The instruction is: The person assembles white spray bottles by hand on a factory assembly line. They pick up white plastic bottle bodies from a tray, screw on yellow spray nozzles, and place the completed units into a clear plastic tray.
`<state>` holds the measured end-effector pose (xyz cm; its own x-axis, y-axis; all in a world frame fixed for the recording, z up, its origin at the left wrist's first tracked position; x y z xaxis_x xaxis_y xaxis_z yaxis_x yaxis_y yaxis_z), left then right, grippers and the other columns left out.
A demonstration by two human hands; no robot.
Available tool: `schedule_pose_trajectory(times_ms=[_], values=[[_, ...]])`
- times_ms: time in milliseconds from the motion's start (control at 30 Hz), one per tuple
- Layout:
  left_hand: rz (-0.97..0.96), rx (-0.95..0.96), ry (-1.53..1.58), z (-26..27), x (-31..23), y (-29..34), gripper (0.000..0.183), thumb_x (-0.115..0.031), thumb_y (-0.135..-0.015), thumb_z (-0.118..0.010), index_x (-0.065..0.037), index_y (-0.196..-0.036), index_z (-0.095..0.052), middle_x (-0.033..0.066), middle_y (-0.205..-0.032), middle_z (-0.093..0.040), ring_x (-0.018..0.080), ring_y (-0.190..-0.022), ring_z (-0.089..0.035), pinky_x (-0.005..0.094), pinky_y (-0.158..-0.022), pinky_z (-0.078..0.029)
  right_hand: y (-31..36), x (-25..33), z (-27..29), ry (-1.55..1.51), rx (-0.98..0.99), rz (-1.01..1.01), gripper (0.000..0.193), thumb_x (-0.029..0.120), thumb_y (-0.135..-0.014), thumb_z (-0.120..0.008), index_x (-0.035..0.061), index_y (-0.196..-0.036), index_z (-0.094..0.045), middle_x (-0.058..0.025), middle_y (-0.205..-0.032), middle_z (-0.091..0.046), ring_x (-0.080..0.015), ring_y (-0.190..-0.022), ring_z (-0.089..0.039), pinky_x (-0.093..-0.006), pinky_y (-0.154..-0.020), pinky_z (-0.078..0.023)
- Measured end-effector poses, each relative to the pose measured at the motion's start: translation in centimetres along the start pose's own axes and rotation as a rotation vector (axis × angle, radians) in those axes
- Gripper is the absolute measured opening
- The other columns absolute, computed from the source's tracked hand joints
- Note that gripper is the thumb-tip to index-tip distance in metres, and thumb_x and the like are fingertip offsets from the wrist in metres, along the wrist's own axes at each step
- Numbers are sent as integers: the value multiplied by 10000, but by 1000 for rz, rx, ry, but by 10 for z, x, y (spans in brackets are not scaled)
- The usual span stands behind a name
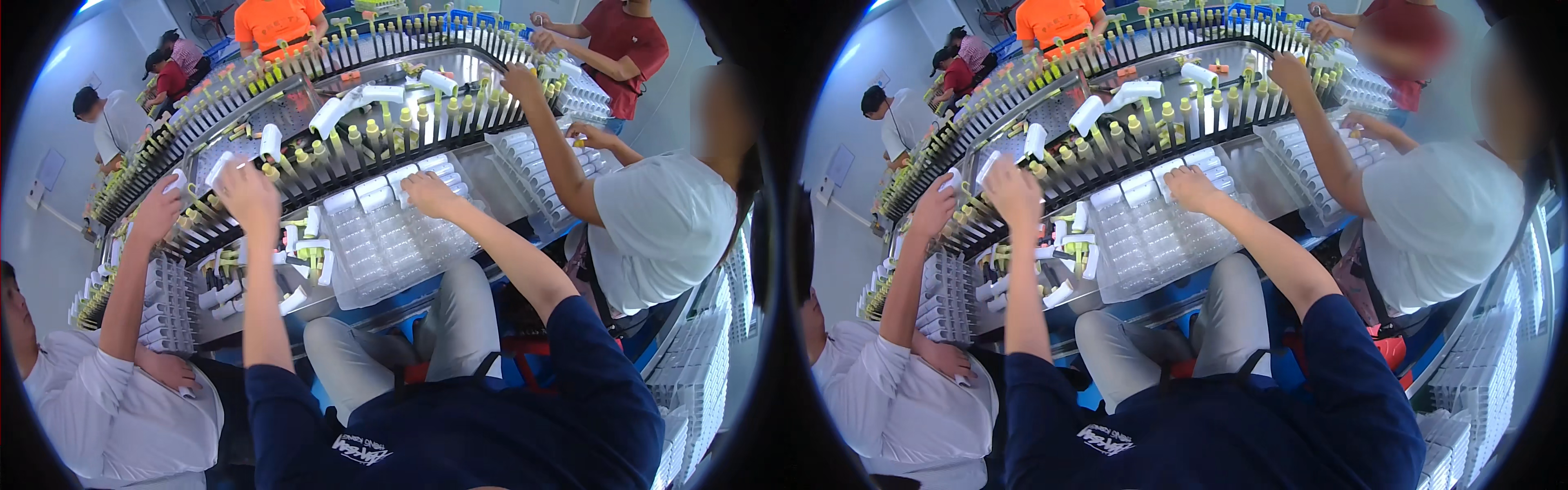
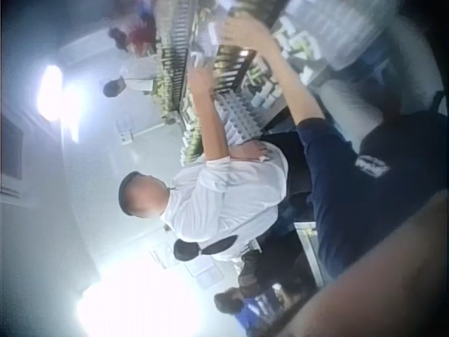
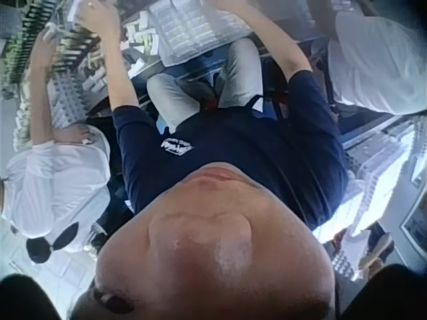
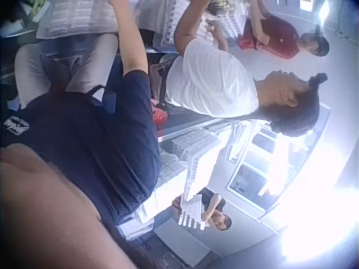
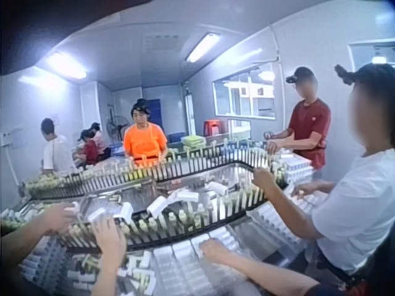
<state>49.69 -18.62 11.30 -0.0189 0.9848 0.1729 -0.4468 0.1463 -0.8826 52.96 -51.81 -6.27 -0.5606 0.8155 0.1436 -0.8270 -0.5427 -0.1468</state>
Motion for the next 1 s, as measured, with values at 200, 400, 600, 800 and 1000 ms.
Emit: schedule_pose_trajectory(times_ms=[200, 400, 600, 800, 1000], values=[[-27, 403, 778, -17, -132, 88, 307, -70, -897, -689, -30, -1199, -655, 158, -1197, -676, 357, -1177, -618, 498, -1008, -472, 14, 0, 95, -196, -475, -14, 361, 170, -1017, -619, -18, -1322, -575, -269, -1216, -666, -453, -1118, -648, -536, -955, -520], [88, 636, 669, -73, -175, 126, 311, -194, -973, -668, -26, -1235, -671, 154, -1182, -669, 348, -1178, -614, 473, -1010, -483, 22, -47, 217, -16, -737, -280, 490, 351, -1023, -688, 24, -1376, -595, -206, -1185, -669, -429, -1114, -640, -516, -935, -527], [78, 598, 765, -78, -176, 132, 313, -249, -982, -672, -70, -1237, -700, 123, -1177, -637, 327, -1153, -596, 474, -996, -465, -37, -74, 235, 159, -496, 211, 387, 290, -986, -722, 114, -1325, -664, -104, -1364, -658, -367, -1292, -591, -467, -1081, -478], [93, 668, 744, -89, -168, 136, 300, -283, -978, -687, -115, -1224, -727, 107, -1184, -632, 318, -1180, -580, 461, -999, -445, -119, -28, 200, -62, -185, 292, 413, 347, -1039, -657, 135, -1393, -632, -125, -1433, -629, -353, -1374, -541, -483, -1168, -428], [108, 655, 776, -90, -174, 132, 323, -292, -965, -714, -119, -1237, -718, 85, -1208, -646, 311, -1192, -584, 454, -1010, -440, -132, 17, 160, -49, -536, 318, 578, 464, -1006, -665, 131, -1471, -586, -151, -1486, -586, -391, -1408, -501, -517, -1211, -378]])
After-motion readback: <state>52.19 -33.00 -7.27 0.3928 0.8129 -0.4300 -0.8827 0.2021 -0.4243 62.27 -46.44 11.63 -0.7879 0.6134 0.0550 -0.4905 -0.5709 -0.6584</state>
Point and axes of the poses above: each hand's wrist, its own y-axis away from the middle knuckle, its own z-axis out of the back of the hand, x = y × z, the point moved 7 cm from there along -y, towards the middle knuckle
